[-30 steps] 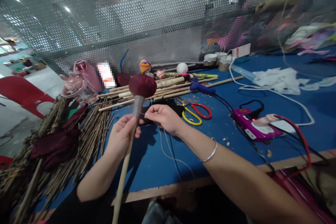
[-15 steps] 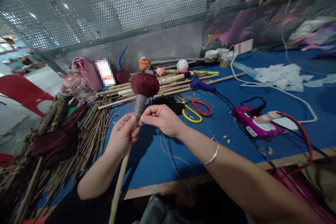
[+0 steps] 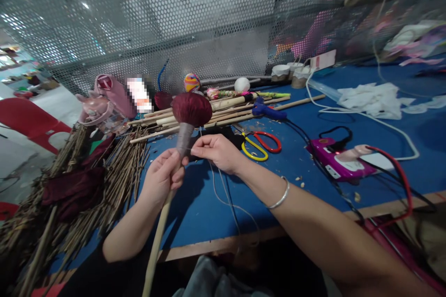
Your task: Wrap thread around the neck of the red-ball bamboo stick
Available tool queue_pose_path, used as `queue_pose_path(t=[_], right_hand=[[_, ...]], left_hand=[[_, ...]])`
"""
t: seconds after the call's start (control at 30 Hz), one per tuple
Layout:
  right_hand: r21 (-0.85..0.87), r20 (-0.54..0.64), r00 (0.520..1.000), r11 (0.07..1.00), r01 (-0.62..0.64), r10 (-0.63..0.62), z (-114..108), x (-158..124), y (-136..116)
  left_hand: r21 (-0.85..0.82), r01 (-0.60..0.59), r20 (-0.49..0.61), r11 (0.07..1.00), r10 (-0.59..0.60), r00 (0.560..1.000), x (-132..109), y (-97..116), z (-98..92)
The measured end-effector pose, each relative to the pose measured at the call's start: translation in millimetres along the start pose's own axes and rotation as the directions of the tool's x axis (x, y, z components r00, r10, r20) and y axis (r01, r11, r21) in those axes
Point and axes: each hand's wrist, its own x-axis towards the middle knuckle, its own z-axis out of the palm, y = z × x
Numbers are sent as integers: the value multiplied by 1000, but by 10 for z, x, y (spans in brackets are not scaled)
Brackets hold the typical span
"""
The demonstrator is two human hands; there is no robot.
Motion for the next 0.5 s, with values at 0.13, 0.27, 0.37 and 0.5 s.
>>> queue_pose_path(t=[0.13,0.27,0.37,0.5], right_hand=[[46,74,994,996,-78,75,-19,20,59],[51,87,994,996,-68,64,-26,8,59],[62,98,995,998,-29,23,-4,-22,23],[48,129,992,999,-2,-4,44,-52,-31]], left_hand=[[-12,-15,8,1000,15,1000,-26,6,26],[25,-35,-37,999,36,999,-13,12,19],[74,-38,-67,997,43,997,21,15,-6],[141,-40,-95,989,53,994,47,19,-36]])
